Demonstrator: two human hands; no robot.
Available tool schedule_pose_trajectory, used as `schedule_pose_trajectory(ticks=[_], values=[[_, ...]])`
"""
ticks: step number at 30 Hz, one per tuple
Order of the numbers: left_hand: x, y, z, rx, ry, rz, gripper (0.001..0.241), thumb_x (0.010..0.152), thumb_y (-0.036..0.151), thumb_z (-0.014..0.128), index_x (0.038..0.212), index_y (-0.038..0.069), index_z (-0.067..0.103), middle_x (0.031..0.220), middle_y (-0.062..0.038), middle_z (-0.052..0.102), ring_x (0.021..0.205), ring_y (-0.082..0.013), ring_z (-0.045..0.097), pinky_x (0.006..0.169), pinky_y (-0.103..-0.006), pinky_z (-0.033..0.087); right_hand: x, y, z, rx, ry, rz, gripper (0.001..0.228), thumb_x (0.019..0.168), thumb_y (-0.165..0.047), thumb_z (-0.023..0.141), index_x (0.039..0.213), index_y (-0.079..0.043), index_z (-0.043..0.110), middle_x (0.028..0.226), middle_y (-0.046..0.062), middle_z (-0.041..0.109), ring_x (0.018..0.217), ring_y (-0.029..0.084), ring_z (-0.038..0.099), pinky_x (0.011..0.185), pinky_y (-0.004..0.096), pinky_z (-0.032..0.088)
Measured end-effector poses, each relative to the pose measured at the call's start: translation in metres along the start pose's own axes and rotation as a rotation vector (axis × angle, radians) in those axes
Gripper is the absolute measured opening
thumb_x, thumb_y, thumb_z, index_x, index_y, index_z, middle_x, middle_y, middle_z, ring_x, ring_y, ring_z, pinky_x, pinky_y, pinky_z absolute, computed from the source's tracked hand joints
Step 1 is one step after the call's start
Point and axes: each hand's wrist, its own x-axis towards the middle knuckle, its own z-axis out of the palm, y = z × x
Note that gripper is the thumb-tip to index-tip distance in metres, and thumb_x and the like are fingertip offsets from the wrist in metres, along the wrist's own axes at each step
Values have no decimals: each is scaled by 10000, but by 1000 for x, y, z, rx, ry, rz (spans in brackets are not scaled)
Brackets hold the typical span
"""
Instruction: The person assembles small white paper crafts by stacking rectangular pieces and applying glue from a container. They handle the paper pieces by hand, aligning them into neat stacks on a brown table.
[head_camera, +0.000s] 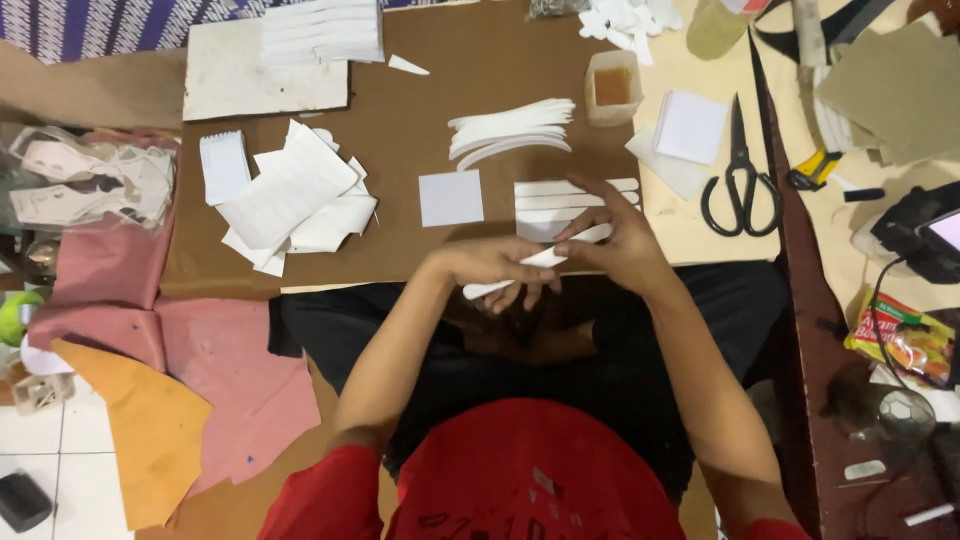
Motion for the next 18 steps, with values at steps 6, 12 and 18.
schedule_pose_trajectory(ticks=[6, 12, 18], values=[[7, -66, -44, -84, 467, 117, 232, 929, 119, 745, 1073, -53, 688, 837, -207, 723, 474, -180, 672, 366, -232, 546, -1, 48, -18, -68, 193, 136, 752, 732, -215, 920, 1406, -267, 591, 852, -66, 752, 858, 59, 679, 836, 198, 496], [29, -62, 5, 129, 551, 66, 219, 929, 163, 751, 1080, 5, 737, 934, -180, 740, 576, -174, 654, 444, -274, 596, -17, 27, -12, -190, -243, 175, 857, 801, -341, 843, 1540, -147, 454, 1221, 190, 709, 1271, 420, 572, 1127, 553, 393], [38, -101, 13, -138, 600, 216, 215, 955, 67, 706, 1155, -10, 700, 900, -180, 733, 669, -182, 694, 580, -312, 655, -14, 61, -10, 57, -297, 170, 729, 835, -69, 804, 1494, -123, 496, 969, 126, 743, 761, 216, 728, 857, 378, 567]])
